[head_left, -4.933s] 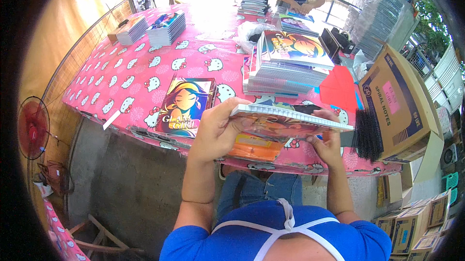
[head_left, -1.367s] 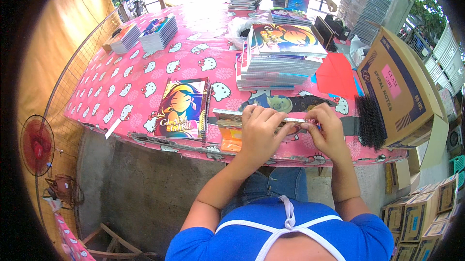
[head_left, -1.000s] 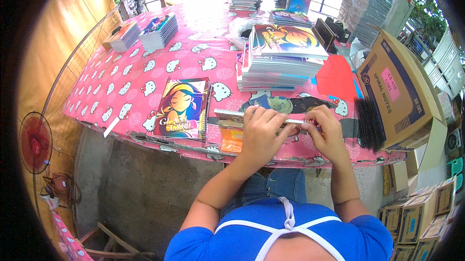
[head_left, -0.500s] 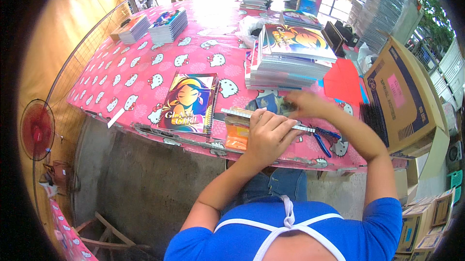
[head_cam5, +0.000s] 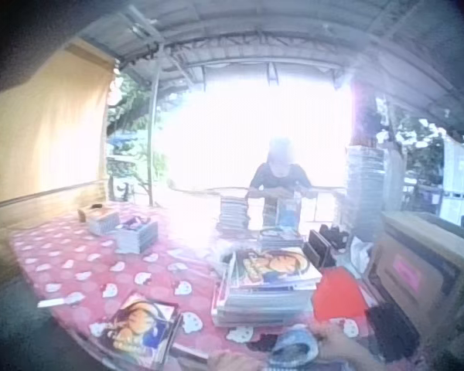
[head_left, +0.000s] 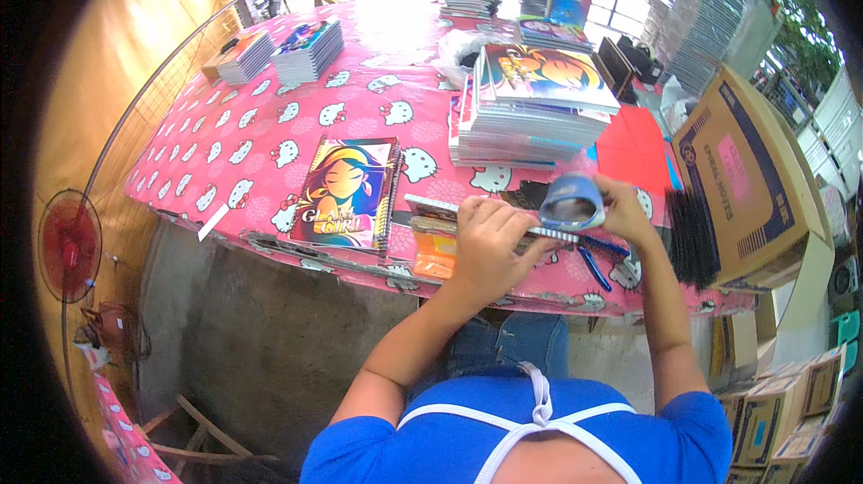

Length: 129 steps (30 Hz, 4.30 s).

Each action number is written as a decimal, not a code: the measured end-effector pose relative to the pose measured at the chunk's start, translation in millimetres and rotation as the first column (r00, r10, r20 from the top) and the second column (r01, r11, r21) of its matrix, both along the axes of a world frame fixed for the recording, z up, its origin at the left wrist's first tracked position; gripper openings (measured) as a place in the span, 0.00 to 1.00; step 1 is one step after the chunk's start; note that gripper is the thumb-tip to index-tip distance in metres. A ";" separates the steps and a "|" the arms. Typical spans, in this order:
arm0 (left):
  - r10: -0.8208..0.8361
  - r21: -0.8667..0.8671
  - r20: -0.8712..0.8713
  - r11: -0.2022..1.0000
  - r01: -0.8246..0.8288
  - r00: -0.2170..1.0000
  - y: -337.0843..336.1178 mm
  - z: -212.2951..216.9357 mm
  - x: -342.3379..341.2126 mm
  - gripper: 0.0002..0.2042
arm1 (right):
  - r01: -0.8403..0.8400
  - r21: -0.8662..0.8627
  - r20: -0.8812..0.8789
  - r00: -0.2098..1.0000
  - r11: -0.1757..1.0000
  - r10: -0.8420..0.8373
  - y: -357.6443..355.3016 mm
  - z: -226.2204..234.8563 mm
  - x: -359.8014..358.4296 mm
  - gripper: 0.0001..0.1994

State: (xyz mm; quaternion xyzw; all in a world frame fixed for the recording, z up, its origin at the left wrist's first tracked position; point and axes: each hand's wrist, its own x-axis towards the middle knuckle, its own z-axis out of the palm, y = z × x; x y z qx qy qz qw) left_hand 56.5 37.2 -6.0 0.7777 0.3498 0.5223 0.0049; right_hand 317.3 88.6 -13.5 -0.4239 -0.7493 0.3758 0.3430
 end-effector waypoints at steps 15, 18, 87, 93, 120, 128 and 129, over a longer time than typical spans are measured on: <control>0.225 -0.150 -0.056 0.961 -0.231 0.973 5.0 13.3 -51.5 0.16 | 0.080 0.051 0.159 0.983 0.996 -0.087 26.5 13.5 -54.9 0.30; 0.194 -0.226 -0.021 0.955 -0.194 0.981 3.7 12.5 -52.2 0.16 | -0.101 0.017 -0.292 0.951 0.995 0.101 23.6 1.1 -60.4 0.21; -0.072 -0.112 0.279 0.988 0.107 0.957 -38.6 -9.5 -44.6 0.11 | 0.034 0.116 0.085 0.995 0.993 -0.044 -123.6 39.8 -108.6 0.16; -0.124 0.003 0.253 0.992 0.128 0.959 -30.2 -9.9 -51.7 0.09 | -0.395 -0.621 -0.578 0.814 0.677 -0.055 -102.7 18.2 -99.6 0.17; 0.117 -0.423 -0.764 0.652 -0.629 0.635 86.9 -41.4 -202.1 0.41 | 0.143 0.837 0.197 0.821 0.528 -0.536 65.7 57.5 -65.9 0.17; 0.215 -0.490 -0.340 0.791 -0.368 0.915 73.9 16.1 -168.5 0.28 | -0.146 0.810 0.404 0.842 0.568 -0.358 108.2 83.2 -108.7 0.18; 0.136 -0.513 -0.140 0.837 -0.189 0.981 66.7 22.6 -151.3 0.26 | -0.190 0.786 0.457 0.819 0.588 -0.347 108.7 85.4 -113.3 0.18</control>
